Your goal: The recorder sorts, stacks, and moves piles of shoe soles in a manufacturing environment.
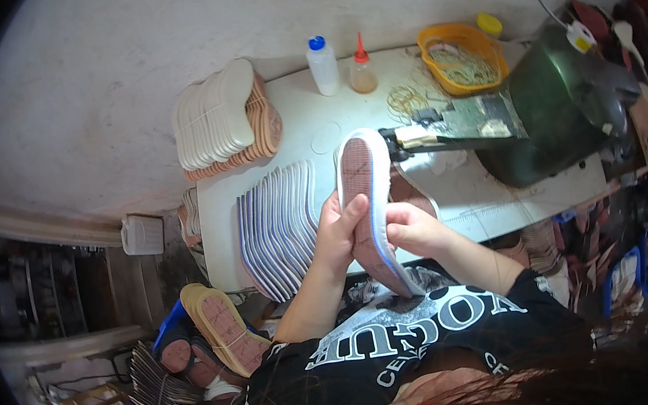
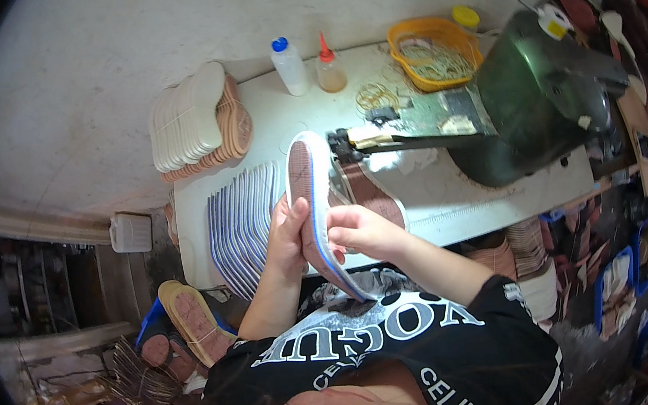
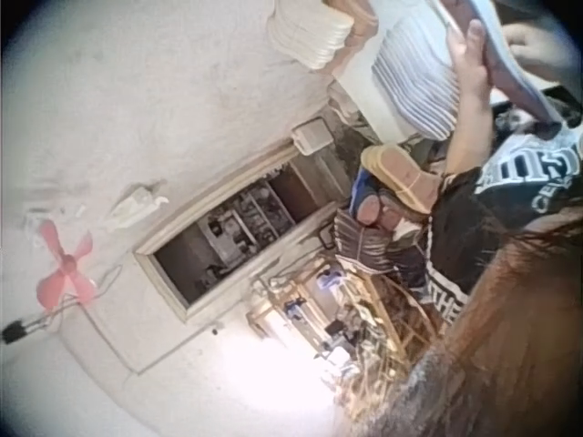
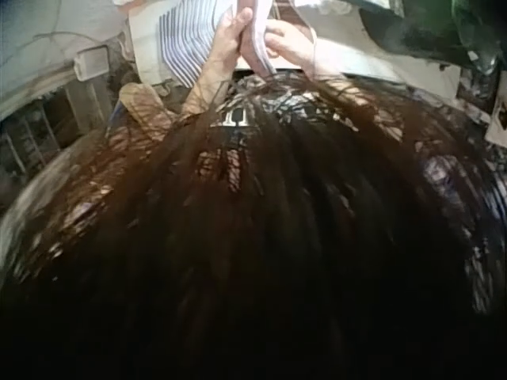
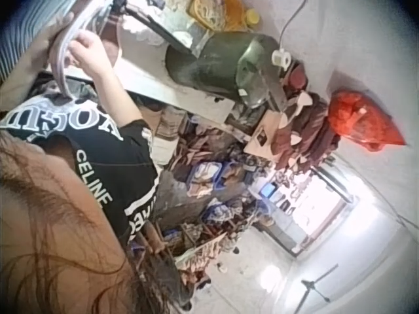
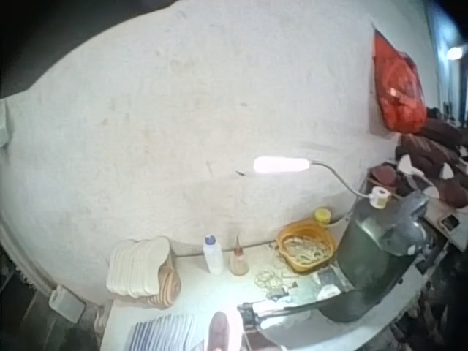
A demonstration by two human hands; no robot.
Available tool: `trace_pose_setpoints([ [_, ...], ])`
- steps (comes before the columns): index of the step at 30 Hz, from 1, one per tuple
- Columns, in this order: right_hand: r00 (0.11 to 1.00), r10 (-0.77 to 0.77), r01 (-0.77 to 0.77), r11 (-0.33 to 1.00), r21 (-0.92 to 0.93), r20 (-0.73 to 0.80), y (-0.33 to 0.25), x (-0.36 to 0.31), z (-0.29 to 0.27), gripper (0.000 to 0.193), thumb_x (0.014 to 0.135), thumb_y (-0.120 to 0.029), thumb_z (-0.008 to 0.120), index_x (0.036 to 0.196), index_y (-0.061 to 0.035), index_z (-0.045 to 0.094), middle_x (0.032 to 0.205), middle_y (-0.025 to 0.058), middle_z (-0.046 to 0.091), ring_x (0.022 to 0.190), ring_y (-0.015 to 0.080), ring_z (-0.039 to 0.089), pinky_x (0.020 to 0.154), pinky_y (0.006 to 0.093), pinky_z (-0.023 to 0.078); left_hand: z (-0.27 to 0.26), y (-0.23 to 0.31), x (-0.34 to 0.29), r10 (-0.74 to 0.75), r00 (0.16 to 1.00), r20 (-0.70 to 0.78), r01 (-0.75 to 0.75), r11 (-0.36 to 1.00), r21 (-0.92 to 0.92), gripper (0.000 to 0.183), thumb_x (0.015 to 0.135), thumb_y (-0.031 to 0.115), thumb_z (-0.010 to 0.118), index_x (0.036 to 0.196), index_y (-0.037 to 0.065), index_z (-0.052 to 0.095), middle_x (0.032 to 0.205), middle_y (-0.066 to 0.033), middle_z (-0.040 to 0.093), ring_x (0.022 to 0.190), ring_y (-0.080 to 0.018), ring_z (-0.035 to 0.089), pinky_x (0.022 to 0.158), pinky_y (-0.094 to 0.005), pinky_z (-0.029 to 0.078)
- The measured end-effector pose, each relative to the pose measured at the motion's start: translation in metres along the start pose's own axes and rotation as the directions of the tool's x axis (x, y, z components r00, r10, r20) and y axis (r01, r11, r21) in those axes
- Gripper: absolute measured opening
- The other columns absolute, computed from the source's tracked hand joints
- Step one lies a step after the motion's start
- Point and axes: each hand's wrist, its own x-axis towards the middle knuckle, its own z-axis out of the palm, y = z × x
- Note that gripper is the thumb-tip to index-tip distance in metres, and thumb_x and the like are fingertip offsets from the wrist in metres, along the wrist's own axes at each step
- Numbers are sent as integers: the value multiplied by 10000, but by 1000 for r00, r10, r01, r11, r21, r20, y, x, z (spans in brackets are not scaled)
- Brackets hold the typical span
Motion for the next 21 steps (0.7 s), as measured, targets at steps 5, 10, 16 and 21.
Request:
trace_pose_setpoints([
  [5,964,169,-136,976,-168,203,-41,10,-19,326,819,-315,721,848,6,677,739,38,645,643,102,578,590,225,469,13,-7,7,135,991,-15,-128,964,231,406,853,269,695,1122,13,530,948,-58,646,824,-118,629,752,-259,512],
  [10,991,43,-136,384,-913,-129,-74,6,-4,230,849,-211,638,845,16,678,683,164,642,605,220,620,610,333,488,11,-19,17,308,936,-171,-177,831,528,427,845,170,706,1177,-14,511,1059,-62,627,966,-127,597,855,-270,473],
  [16,985,-117,-31,606,-795,-127,-62,-1,-12,234,845,-229,655,861,5,667,691,126,646,616,157,600,606,313,473,25,-14,35,345,922,-175,-254,880,401,405,814,133,726,1127,-10,511,1015,-69,621,901,-123,597,804,-257,480],
  [21,981,-10,-90,861,-500,-194,-61,-19,-12,261,898,-195,635,1071,-1,642,899,24,672,810,55,575,731,242,483,12,18,79,296,918,-263,-260,952,163,356,822,91,687,1130,-2,535,1000,-67,635,863,-139,616,768,-273,497],
])
